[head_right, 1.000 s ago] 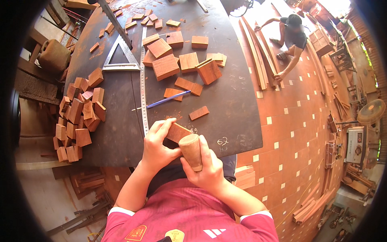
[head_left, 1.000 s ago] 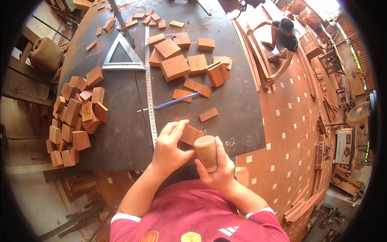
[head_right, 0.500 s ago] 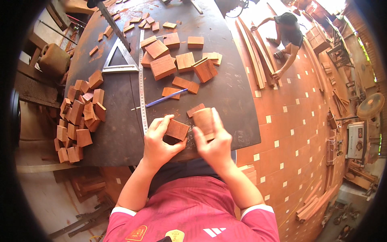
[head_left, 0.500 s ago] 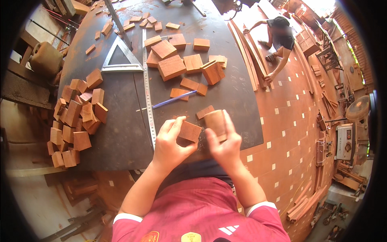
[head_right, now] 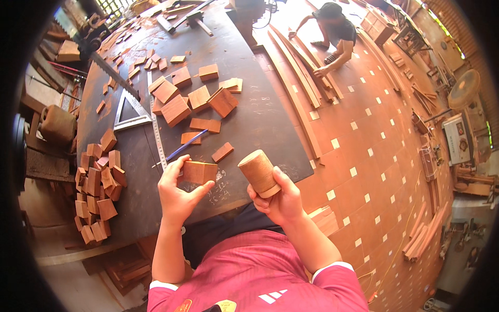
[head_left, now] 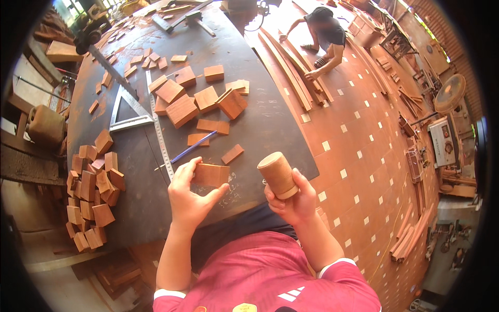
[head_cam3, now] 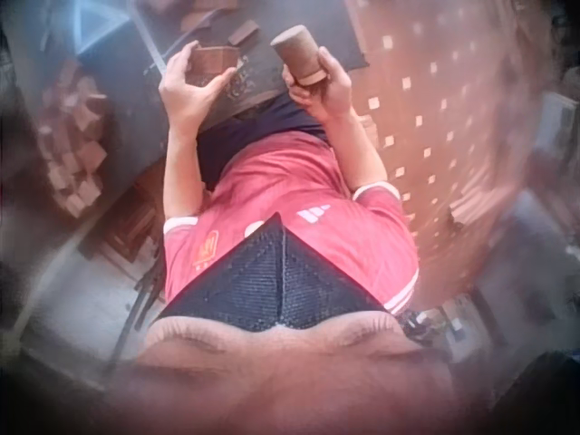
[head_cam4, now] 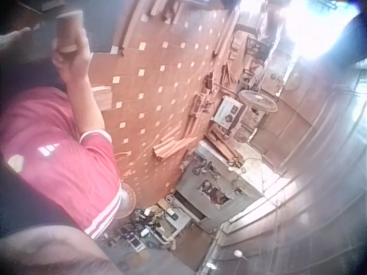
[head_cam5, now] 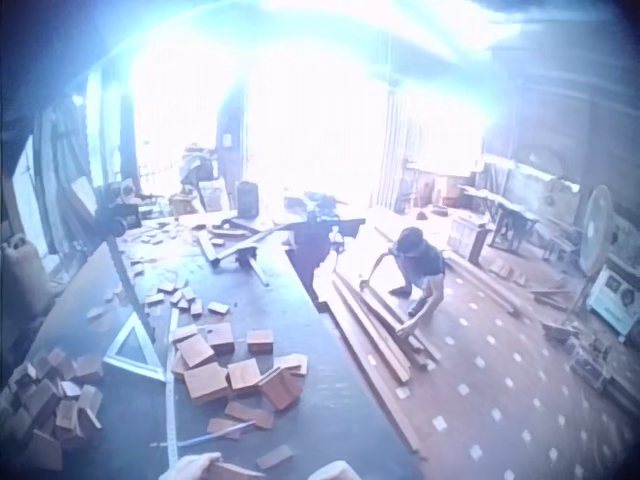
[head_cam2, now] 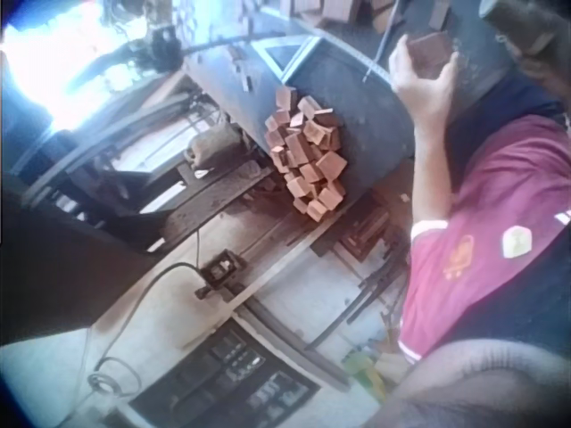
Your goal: The person sands small rectangular wooden blocks one at a time using a cylindrical sanding block. They hold each block in the left hand and rub the surfaces with the sanding block in the right hand, then place the finished block into a pile on the table.
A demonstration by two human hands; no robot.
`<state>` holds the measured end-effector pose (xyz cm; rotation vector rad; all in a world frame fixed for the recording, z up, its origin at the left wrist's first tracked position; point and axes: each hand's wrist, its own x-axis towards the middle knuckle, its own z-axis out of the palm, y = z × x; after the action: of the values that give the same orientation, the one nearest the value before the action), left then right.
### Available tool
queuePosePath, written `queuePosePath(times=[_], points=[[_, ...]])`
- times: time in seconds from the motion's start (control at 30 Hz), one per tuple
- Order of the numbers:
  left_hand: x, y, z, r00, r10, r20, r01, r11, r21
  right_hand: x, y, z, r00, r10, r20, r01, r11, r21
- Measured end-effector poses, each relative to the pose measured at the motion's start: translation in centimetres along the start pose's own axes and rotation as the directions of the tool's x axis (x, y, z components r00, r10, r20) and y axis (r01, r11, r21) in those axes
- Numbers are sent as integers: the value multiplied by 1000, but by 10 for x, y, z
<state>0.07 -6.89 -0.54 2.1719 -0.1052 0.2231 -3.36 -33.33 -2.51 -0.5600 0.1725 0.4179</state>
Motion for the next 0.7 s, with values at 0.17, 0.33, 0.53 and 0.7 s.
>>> queuePosePath(times=[0.17, 0.33, 0.53, 0.7], points=[[16, 2, -7, 995, -91, 47, 95, 990, -102, -4, 5, -11, 814, -581, -15, 367, 534, -762], [74, 12, -30, 989, 115, -94, -103, 987, 121, 15, 7, -26, 523, -784, 334, 323, -180, -929], [187, 10, -32, 961, 217, -173, -155, 937, 314, 39, 19, -33, 341, -716, 609, 359, -500, -788], [256, -43, -21, 982, 166, -87, -82, 797, 598, 40, 20, -36, 363, -685, 632, 329, -540, -775]])
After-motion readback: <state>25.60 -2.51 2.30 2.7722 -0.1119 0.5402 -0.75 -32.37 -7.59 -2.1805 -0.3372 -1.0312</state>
